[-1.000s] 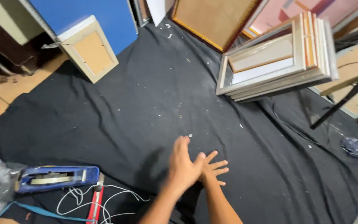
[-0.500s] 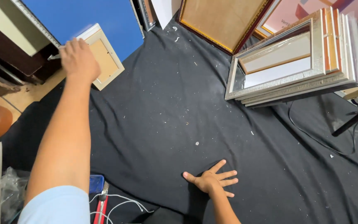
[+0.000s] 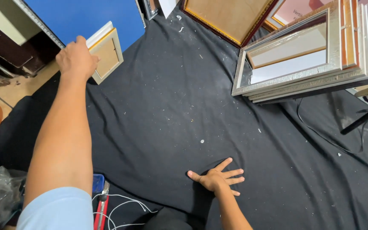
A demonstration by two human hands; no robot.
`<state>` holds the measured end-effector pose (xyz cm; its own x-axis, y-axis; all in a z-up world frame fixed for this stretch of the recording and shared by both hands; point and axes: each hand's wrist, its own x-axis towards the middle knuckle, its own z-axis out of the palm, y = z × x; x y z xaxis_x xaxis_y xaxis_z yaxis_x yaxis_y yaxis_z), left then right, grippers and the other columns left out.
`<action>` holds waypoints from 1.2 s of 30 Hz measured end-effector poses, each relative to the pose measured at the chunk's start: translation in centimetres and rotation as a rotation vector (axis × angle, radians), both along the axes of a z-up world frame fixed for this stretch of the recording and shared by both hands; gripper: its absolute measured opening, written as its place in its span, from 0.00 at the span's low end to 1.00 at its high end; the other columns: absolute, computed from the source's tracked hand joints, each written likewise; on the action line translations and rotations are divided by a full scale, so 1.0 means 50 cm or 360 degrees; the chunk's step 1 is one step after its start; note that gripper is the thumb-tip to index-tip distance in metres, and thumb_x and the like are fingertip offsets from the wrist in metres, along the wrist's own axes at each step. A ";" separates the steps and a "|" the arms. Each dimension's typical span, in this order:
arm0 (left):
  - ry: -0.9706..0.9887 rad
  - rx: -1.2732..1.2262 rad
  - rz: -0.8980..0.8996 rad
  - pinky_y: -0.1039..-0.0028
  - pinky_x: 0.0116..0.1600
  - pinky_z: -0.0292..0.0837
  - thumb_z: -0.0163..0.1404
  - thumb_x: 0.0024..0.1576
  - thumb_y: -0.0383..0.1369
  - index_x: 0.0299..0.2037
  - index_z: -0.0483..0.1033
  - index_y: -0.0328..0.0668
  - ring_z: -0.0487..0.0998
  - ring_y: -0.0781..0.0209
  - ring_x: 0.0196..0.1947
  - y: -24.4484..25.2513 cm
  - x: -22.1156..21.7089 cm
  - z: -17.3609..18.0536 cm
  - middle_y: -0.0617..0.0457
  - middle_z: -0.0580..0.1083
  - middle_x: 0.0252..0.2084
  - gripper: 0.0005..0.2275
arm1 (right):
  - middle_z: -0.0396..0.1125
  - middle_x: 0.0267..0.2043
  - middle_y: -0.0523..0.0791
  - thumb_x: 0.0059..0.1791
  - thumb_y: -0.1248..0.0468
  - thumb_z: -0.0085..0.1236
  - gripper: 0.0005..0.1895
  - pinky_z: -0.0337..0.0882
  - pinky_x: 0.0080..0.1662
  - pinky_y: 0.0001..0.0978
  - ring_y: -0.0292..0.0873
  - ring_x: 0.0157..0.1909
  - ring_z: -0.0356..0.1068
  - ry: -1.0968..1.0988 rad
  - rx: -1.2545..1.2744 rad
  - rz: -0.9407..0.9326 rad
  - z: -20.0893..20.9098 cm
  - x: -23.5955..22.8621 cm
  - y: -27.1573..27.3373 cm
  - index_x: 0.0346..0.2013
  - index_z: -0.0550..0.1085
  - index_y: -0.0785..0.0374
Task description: The person is cleaning a mirror surface using a spray bottle and a cloth, and handling various picture frames in a workshop setting.
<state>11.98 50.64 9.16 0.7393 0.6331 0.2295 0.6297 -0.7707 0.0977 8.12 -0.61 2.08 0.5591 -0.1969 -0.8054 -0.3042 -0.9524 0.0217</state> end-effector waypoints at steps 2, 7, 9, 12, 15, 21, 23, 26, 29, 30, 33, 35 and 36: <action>-0.0030 0.0033 -0.0019 0.48 0.47 0.70 0.60 0.58 0.40 0.53 0.73 0.32 0.79 0.33 0.39 -0.017 -0.021 0.009 0.35 0.77 0.44 0.20 | 0.05 0.73 0.74 0.36 0.24 0.71 0.86 0.35 0.61 0.87 0.81 0.74 0.07 -0.0015 0.0006 -0.0009 0.003 0.002 -0.001 0.75 0.18 0.62; -0.0301 -0.0033 -0.0041 0.49 0.41 0.72 0.59 0.61 0.40 0.47 0.76 0.34 0.79 0.32 0.35 -0.042 -0.186 0.068 0.38 0.79 0.38 0.16 | 0.06 0.74 0.73 0.35 0.26 0.73 0.87 0.35 0.61 0.86 0.79 0.75 0.08 -0.0033 0.0001 -0.0028 0.009 0.004 0.003 0.75 0.18 0.61; -0.0712 -0.0594 -0.0112 0.62 0.38 0.74 0.63 0.59 0.29 0.46 0.76 0.21 0.78 0.46 0.31 -0.032 -0.276 0.074 0.35 0.77 0.37 0.14 | 0.06 0.74 0.73 0.36 0.25 0.71 0.86 0.36 0.61 0.86 0.80 0.74 0.09 -0.0034 -0.0007 -0.0008 0.013 0.003 0.002 0.75 0.19 0.63; -0.0794 -0.1349 0.0315 0.75 0.31 0.72 0.57 0.61 0.29 0.53 0.75 0.26 0.76 0.59 0.32 -0.041 -0.396 0.091 0.43 0.77 0.42 0.14 | 0.08 0.75 0.72 0.34 0.25 0.72 0.86 0.37 0.62 0.85 0.78 0.75 0.10 -0.0072 -0.0001 -0.0036 0.026 -0.002 0.005 0.76 0.20 0.61; -0.0958 -0.1696 0.0618 0.68 0.45 0.82 0.56 0.61 0.29 0.52 0.71 0.23 0.81 0.48 0.40 -0.041 -0.499 0.039 0.37 0.76 0.46 0.15 | 0.07 0.74 0.73 0.34 0.25 0.72 0.86 0.37 0.60 0.88 0.79 0.75 0.09 -0.0059 -0.0036 -0.0016 0.007 0.005 0.006 0.76 0.21 0.64; -0.1075 -0.1984 0.0911 0.60 0.56 0.78 0.54 0.62 0.29 0.56 0.68 0.17 0.79 0.43 0.47 -0.043 -0.601 -0.034 0.34 0.73 0.50 0.19 | 0.06 0.73 0.73 0.36 0.25 0.69 0.85 0.37 0.60 0.89 0.80 0.74 0.08 -0.0030 -0.0003 -0.0003 0.023 0.003 0.008 0.75 0.19 0.64; -0.1064 -0.2026 0.0904 0.61 0.56 0.77 0.53 0.62 0.29 0.57 0.67 0.18 0.78 0.44 0.48 -0.033 -0.617 -0.058 0.34 0.73 0.50 0.19 | 0.06 0.73 0.74 0.35 0.25 0.71 0.86 0.37 0.59 0.89 0.81 0.73 0.09 -0.0050 -0.0011 -0.0011 -0.002 0.007 0.003 0.75 0.18 0.64; -0.1063 -0.2071 0.0938 0.63 0.55 0.77 0.54 0.61 0.30 0.58 0.67 0.21 0.79 0.46 0.48 -0.027 -0.628 -0.081 0.36 0.74 0.50 0.19 | 0.06 0.72 0.75 0.35 0.25 0.70 0.86 0.38 0.58 0.90 0.83 0.73 0.09 -0.0054 -0.0014 -0.0001 -0.001 0.007 0.004 0.74 0.18 0.66; -0.0971 -0.2019 0.0995 0.63 0.56 0.76 0.55 0.61 0.32 0.56 0.69 0.21 0.78 0.47 0.48 -0.041 -0.622 -0.068 0.38 0.74 0.50 0.19 | 0.05 0.71 0.75 0.36 0.24 0.67 0.85 0.38 0.57 0.91 0.84 0.72 0.09 -0.0030 0.0004 0.0012 0.008 0.007 0.004 0.74 0.18 0.67; -0.0871 -0.1965 0.0998 0.61 0.58 0.74 0.56 0.60 0.34 0.54 0.69 0.21 0.77 0.47 0.50 -0.047 -0.618 -0.057 0.38 0.74 0.51 0.20 | 0.04 0.71 0.75 0.36 0.25 0.67 0.85 0.38 0.57 0.91 0.84 0.72 0.09 -0.0029 0.0021 -0.0004 0.009 0.009 0.005 0.74 0.18 0.67; -0.0606 -0.1658 0.1070 0.69 0.49 0.70 0.61 0.55 0.42 0.50 0.76 0.22 0.76 0.53 0.42 -0.025 -0.633 -0.087 0.39 0.76 0.44 0.24 | 0.03 0.72 0.73 0.35 0.25 0.67 0.85 0.37 0.58 0.91 0.83 0.72 0.08 -0.0044 0.0015 -0.0029 -0.002 0.008 0.001 0.74 0.18 0.66; -0.0498 -0.1529 0.0995 0.67 0.47 0.71 0.61 0.55 0.41 0.52 0.76 0.22 0.77 0.49 0.41 -0.039 -0.632 -0.074 0.37 0.77 0.45 0.24 | 0.04 0.71 0.74 0.35 0.24 0.68 0.85 0.37 0.57 0.91 0.83 0.72 0.08 -0.0050 0.0007 -0.0024 -0.010 0.010 0.000 0.74 0.18 0.66; -0.0392 -0.1396 0.0926 0.64 0.46 0.72 0.61 0.55 0.39 0.54 0.76 0.21 0.79 0.46 0.41 -0.045 -0.632 -0.066 0.35 0.78 0.45 0.25 | 0.04 0.71 0.75 0.34 0.24 0.68 0.86 0.38 0.57 0.91 0.84 0.72 0.08 -0.0052 -0.0001 -0.0015 -0.013 0.011 -0.001 0.74 0.18 0.66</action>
